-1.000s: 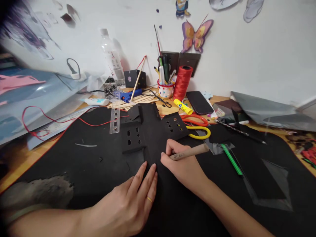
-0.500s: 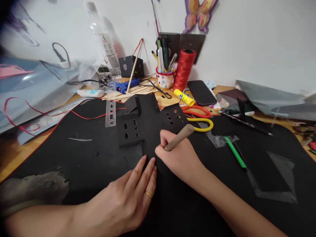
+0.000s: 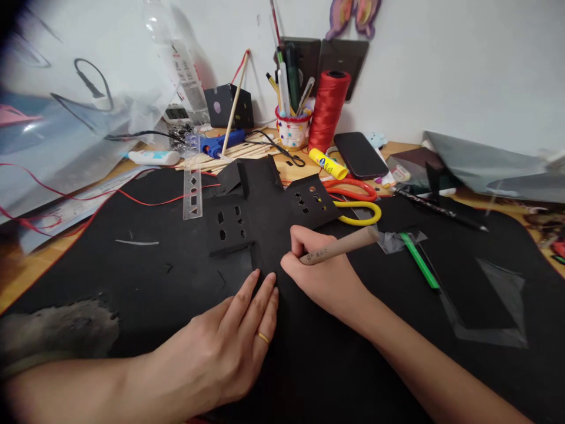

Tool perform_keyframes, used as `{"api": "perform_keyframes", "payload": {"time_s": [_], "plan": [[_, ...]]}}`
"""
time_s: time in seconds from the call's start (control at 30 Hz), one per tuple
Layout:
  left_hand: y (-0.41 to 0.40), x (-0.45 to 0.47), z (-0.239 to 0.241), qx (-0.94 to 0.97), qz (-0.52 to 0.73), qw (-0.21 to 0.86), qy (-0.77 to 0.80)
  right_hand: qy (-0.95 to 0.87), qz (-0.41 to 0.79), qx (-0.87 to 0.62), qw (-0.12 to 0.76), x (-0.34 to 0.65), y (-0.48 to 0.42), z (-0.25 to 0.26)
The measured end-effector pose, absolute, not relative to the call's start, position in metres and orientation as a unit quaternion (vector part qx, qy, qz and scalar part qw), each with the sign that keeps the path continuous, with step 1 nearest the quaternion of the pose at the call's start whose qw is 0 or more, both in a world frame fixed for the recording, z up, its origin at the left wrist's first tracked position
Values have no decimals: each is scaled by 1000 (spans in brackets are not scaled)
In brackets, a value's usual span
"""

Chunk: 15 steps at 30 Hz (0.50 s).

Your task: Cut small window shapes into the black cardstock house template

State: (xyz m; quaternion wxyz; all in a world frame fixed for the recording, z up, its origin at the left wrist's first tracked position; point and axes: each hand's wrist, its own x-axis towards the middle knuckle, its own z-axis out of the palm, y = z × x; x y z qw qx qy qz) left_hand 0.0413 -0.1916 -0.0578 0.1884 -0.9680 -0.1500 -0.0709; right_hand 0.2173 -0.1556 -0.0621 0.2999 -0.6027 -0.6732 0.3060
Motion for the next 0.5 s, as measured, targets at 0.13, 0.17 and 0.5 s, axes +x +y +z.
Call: {"api": "perform_keyframes", "payload": {"time_s": [0.13, 0.17, 0.5], "plan": [[-190, 41, -56, -966, -61, 207, -144, -681, 301, -597, 300, 218, -155, -63], [-190, 41, -56, -966, -62, 208, -143, -681, 301, -596, 300, 218, -155, -63], [-190, 42, -57, -966, -71, 201, -147, -676, 296, -607, 295, 218, -156, -63]]}}
